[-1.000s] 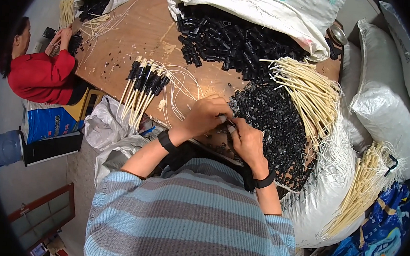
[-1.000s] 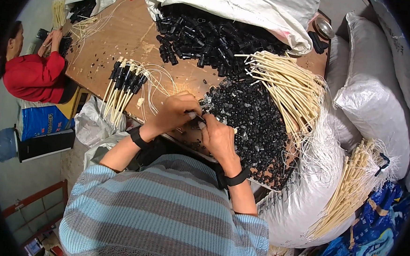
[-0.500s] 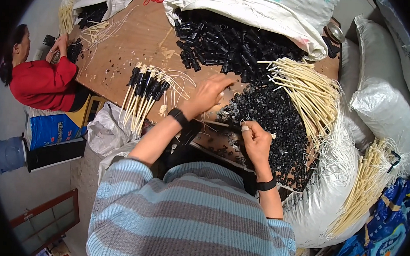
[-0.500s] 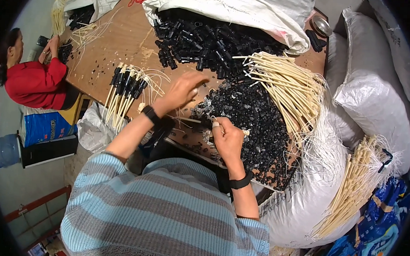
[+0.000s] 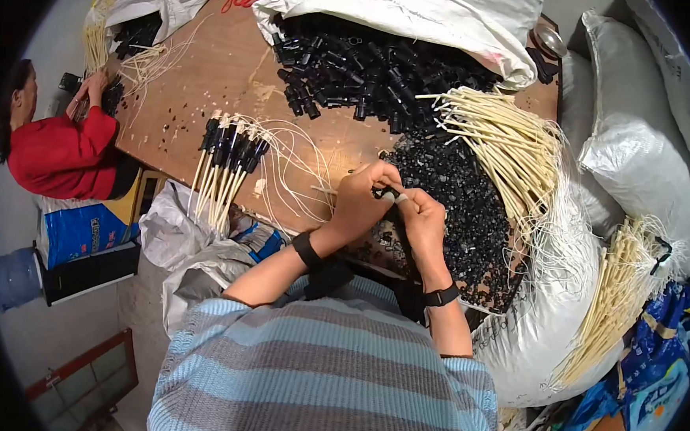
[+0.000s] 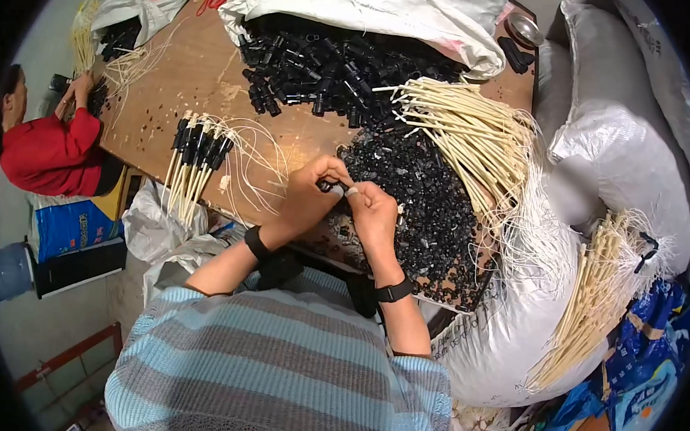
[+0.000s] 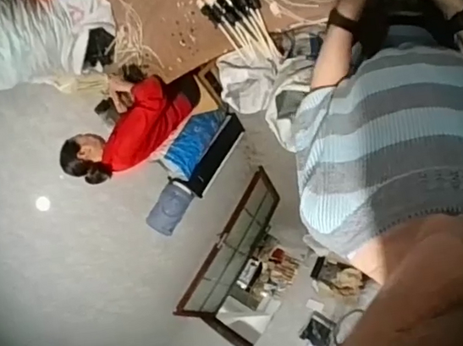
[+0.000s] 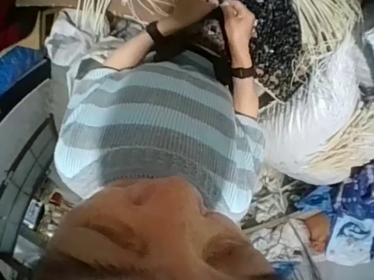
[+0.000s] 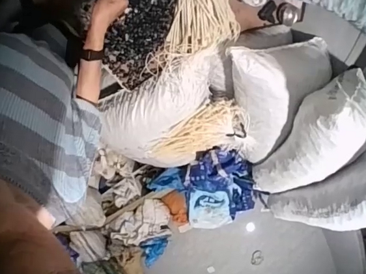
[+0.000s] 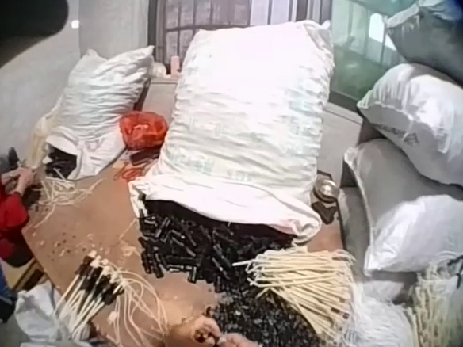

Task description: The person picks up a white cord and a black plastic connector, fits the cord into the connector, and presses a small black piece into the assembly. They then place the completed unit onto a pile of similar assemblies on the table.

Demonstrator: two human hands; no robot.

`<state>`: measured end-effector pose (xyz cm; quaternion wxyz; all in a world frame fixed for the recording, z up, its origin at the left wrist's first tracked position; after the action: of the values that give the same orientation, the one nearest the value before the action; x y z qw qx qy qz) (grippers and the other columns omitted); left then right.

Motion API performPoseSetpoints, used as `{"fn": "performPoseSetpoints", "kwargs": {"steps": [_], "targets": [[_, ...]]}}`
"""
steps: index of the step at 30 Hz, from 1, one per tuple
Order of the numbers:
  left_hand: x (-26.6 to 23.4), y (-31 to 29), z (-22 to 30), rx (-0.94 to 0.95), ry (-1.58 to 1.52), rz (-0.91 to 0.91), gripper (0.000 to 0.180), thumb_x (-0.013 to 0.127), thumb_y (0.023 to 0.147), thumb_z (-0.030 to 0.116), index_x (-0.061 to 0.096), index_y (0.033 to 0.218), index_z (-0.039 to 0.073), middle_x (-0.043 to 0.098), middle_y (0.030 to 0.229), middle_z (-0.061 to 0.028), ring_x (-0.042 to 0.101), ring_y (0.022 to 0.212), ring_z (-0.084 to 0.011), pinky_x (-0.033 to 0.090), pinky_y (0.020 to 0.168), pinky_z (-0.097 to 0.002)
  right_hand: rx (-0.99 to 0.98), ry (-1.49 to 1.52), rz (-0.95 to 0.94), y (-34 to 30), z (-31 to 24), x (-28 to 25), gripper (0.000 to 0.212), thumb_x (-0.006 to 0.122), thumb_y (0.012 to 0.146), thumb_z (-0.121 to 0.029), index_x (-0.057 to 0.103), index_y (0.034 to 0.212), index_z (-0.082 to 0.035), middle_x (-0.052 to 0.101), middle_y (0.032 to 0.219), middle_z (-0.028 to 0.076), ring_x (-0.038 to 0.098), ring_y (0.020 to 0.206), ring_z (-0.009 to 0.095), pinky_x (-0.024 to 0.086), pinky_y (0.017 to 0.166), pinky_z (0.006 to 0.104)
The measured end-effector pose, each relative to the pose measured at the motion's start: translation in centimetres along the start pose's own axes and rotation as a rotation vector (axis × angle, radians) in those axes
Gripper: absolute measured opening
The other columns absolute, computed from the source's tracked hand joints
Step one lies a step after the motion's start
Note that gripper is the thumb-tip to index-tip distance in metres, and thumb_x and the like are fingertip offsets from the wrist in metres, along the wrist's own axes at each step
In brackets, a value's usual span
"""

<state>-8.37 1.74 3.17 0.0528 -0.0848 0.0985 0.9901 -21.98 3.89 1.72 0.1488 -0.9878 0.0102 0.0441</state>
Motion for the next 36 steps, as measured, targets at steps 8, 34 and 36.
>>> {"fn": "performPoseSetpoints", "kwargs": {"steps": [8, 34, 36], "targets": [[0.0, -0.4, 0.6, -0.005, 0.059, 0.111, 0.029, 0.063, 0.072, -0.011, 0.066, 0.097, 0.003, 0.068, 0.084, -0.0039, 0.064, 0.076, -0.0103, 0.051, 0.07, -0.022, -0.01, 0.242, -0.038, -0.6, -0.1, 0.6, 0.008, 0.06, 0.091, -0.005, 0.065, 0.094, 0.0, 0.05, 0.064, -0.01, 0.037, 0.053, -0.002, 0.026, 0.047, 0.0172], [-2.1, 0.5, 0.2, -0.091, 0.338, -0.017, 0.009, 0.061, 0.067, -0.003, 0.062, 0.075, 0.0, 0.061, 0.075, -0.01, 0.059, 0.069, -0.0217, 0.047, 0.066, -0.0309, -0.463, -0.19, 0.034, -1.0, -0.5, -0.8, 0.017, 0.069, 0.075, -0.011, 0.063, 0.09, -0.006, 0.056, 0.058, 0.009, 0.058, 0.049, 0.022, 0.044, 0.047, 0.0323], [-1.6, 0.2, 1.2, 0.062, 0.394, -0.007, 0.01, 0.061, 0.066, -0.003, 0.062, 0.076, 0.0, 0.062, 0.078, -0.0106, 0.059, 0.073, -0.0245, 0.047, 0.069, -0.0319, -0.469, -0.607, 0.298, -1.5, -1.3, -0.7, 0.014, 0.071, 0.077, -0.012, 0.062, 0.084, -0.005, 0.057, 0.057, 0.006, 0.055, 0.048, 0.013, 0.044, 0.049, 0.0283]]}}
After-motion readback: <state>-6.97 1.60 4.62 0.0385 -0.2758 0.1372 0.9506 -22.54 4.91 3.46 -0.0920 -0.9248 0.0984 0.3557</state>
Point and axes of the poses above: each hand's wrist, its own y-axis towards the middle knuckle, its own x-axis out of the palm, z = x × y, the point moved 3 cm from there along y, towards the middle knuckle
